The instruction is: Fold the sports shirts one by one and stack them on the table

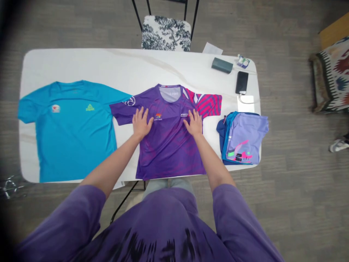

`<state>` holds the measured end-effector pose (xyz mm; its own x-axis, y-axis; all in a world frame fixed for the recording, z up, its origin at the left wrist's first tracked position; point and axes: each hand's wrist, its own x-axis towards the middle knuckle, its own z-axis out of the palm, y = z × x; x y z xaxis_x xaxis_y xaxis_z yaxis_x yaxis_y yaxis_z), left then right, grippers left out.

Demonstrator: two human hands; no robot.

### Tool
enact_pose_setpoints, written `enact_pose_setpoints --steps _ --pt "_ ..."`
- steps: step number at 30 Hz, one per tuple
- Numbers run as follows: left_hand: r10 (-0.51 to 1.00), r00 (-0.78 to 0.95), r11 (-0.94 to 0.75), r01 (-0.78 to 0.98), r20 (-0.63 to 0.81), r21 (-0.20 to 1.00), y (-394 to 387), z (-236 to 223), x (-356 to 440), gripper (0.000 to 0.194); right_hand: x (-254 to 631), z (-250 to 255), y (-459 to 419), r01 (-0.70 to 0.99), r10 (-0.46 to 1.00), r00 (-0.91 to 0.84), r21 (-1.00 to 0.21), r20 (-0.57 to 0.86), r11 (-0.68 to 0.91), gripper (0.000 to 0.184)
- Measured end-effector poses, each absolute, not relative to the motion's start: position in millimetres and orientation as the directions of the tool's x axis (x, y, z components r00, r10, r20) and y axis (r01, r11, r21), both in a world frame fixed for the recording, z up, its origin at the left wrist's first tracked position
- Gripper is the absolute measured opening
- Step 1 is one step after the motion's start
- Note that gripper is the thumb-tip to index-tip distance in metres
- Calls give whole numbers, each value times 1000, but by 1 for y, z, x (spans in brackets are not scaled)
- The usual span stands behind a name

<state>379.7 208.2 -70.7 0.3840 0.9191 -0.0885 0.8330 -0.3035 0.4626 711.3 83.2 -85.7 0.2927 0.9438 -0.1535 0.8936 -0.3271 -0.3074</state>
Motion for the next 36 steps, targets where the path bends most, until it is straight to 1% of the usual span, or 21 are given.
enact_pose_setpoints --steps 3,6,8,10,12,14,17,19,21,24,26,28,30,32,34,35,36 --pt "917 372 -285 864 -144 416 287 -126 381 80 765 -133 134 900 931 343 -241 -126 -364 81" --pt "888 438 -344 832 -136 434 339 -168 375 84 808 -173 161 934 951 300 -180 -78 -309 83" --pt "873 478 -385 798 -98 464 355 -181 377 82 821 -185 171 952 965 257 -157 -47 -262 82" --pt "870 491 -411 769 -41 489 353 -178 386 80 819 -182 171 960 971 236 -144 -44 -240 80" --pt "884 468 -409 767 4 494 326 -162 400 78 802 -167 157 958 969 240 -147 -53 -245 77" --pt "896 443 -386 789 -8 479 277 -139 411 78 775 -146 123 948 965 257 -177 -59 -263 77" --pt "845 511 -395 796 -159 458 178 -116 411 82 728 -126 45 931 957 264 -226 -119 -285 80" --pt "798 545 -400 800 -259 448 116 -115 398 81 705 -124 -12 915 940 279 -244 -197 -323 80" --pt "774 548 -390 808 -319 442 68 -121 381 80 691 -128 -60 896 913 304 -244 -271 -371 80" --pt "761 527 -362 829 -379 427 28 -126 362 78 682 -130 -104 873 881 331 -244 -337 -421 83" --pt "764 513 -344 837 -391 426 23 -121 360 78 680 -124 -112 866 877 333 -257 -345 -430 85" --pt "785 505 -337 834 -359 436 38 -111 365 79 683 -116 -99 867 890 329 -273 -316 -418 87" --pt "829 489 -342 827 -271 446 77 -103 375 80 696 -109 -65 876 913 329 -283 -242 -390 85" --pt "882 450 -346 823 -144 450 140 -105 385 80 722 -109 -11 890 934 327 -285 -144 -356 82" --pt "909 417 -363 817 -25 447 215 -117 392 77 759 -117 52 902 941 332 -270 -67 -337 78" --pt "919 393 -359 818 19 449 252 -127 393 75 779 -123 83 906 939 340 -251 -45 -340 77" --pt "934 356 -331 823 34 462 286 -138 393 75 799 -131 110 905 931 362 -223 -39 -361 78"
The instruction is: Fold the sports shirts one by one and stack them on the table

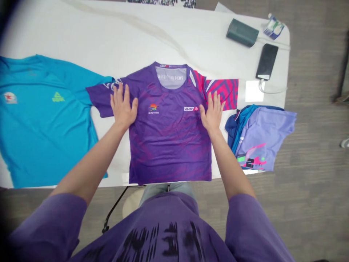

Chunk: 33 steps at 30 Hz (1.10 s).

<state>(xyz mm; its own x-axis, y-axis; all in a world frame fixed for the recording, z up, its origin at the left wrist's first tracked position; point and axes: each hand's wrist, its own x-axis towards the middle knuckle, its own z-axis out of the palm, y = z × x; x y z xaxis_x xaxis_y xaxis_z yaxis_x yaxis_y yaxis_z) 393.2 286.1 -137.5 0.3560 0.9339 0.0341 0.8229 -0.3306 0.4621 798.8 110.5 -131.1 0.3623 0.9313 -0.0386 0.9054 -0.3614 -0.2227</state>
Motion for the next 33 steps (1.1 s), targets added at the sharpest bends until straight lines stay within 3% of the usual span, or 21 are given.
enact_pose_setpoints --steps 4,7,12,16,18,22,25,29,33 --pt "975 224 -194 861 -7 470 364 -180 382 80 851 -165 175 825 818 558 -14 -140 -565 85" --pt "984 173 -172 896 35 409 372 -195 376 82 861 -184 184 762 755 648 80 -96 -643 89" --pt "988 151 -130 892 -14 433 367 -176 376 88 866 -179 183 741 743 664 -57 -85 -669 94" --pt "974 221 -223 902 50 369 329 -119 355 83 836 -133 147 819 826 563 -155 23 -553 89" --pt "980 198 -192 927 16 321 293 -87 331 79 796 -102 105 846 867 498 -237 29 -478 83" --pt "989 69 -32 961 -128 273 238 -38 260 62 688 -53 -10 816 879 416 -331 -231 -473 63" --pt "984 7 51 944 -175 327 249 -24 203 51 610 -37 -86 787 831 333 -354 -445 -505 41" --pt "978 94 7 875 -185 484 323 -28 155 48 517 -28 -134 737 784 349 -367 -512 -568 27" --pt "963 199 -87 868 -183 489 394 -43 141 47 427 -16 -119 708 753 385 -353 -533 -612 19"
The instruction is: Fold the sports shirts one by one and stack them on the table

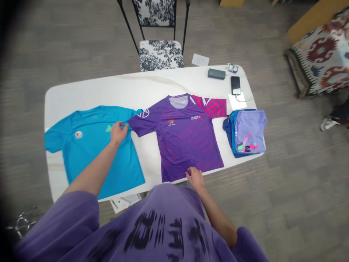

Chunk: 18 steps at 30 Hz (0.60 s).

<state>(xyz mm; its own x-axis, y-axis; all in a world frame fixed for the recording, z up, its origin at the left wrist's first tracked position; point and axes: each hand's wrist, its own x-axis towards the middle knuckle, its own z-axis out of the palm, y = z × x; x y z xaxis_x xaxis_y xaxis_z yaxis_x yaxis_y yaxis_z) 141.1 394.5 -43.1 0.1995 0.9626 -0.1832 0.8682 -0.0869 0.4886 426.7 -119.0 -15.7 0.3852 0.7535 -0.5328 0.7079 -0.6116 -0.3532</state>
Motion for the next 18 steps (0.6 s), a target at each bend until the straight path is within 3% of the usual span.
enact_pose_setpoints --steps 4,8,15,18 --pt "934 284 -158 872 -216 464 434 -54 139 48 347 -9 -74 723 754 326 -363 -571 -588 16" --pt "905 289 -131 887 -313 442 448 -60 138 42 291 -8 -42 767 716 337 -263 -611 -586 23" --pt "886 263 -76 895 -382 439 452 -76 131 36 241 -13 -35 769 637 409 -129 -653 -627 33" --pt "883 292 -102 884 -367 456 456 -79 128 28 233 -15 -37 747 615 443 -110 -652 -656 29"
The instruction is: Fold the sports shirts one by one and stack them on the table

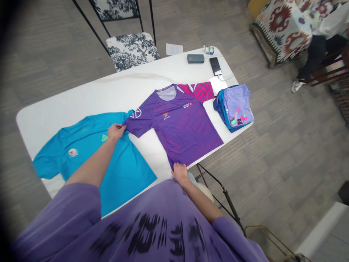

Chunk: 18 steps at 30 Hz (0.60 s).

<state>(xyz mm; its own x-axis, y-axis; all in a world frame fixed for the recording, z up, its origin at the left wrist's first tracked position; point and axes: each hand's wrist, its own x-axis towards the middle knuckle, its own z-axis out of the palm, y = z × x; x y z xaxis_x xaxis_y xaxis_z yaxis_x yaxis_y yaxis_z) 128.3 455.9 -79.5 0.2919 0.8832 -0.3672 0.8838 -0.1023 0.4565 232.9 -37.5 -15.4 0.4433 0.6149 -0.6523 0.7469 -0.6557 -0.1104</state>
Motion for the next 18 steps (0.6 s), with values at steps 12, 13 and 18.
enact_pose_setpoints --steps 12,13,18 --pt "881 278 35 770 -384 638 455 -68 143 41 231 -1 -30 771 625 404 -120 -668 -626 16" --pt "877 285 26 775 -388 631 456 -67 145 36 232 2 -30 772 630 405 -122 -662 -624 15" --pt "877 315 -23 781 -362 624 460 -51 151 32 249 14 -37 752 647 386 -183 -657 -634 14"
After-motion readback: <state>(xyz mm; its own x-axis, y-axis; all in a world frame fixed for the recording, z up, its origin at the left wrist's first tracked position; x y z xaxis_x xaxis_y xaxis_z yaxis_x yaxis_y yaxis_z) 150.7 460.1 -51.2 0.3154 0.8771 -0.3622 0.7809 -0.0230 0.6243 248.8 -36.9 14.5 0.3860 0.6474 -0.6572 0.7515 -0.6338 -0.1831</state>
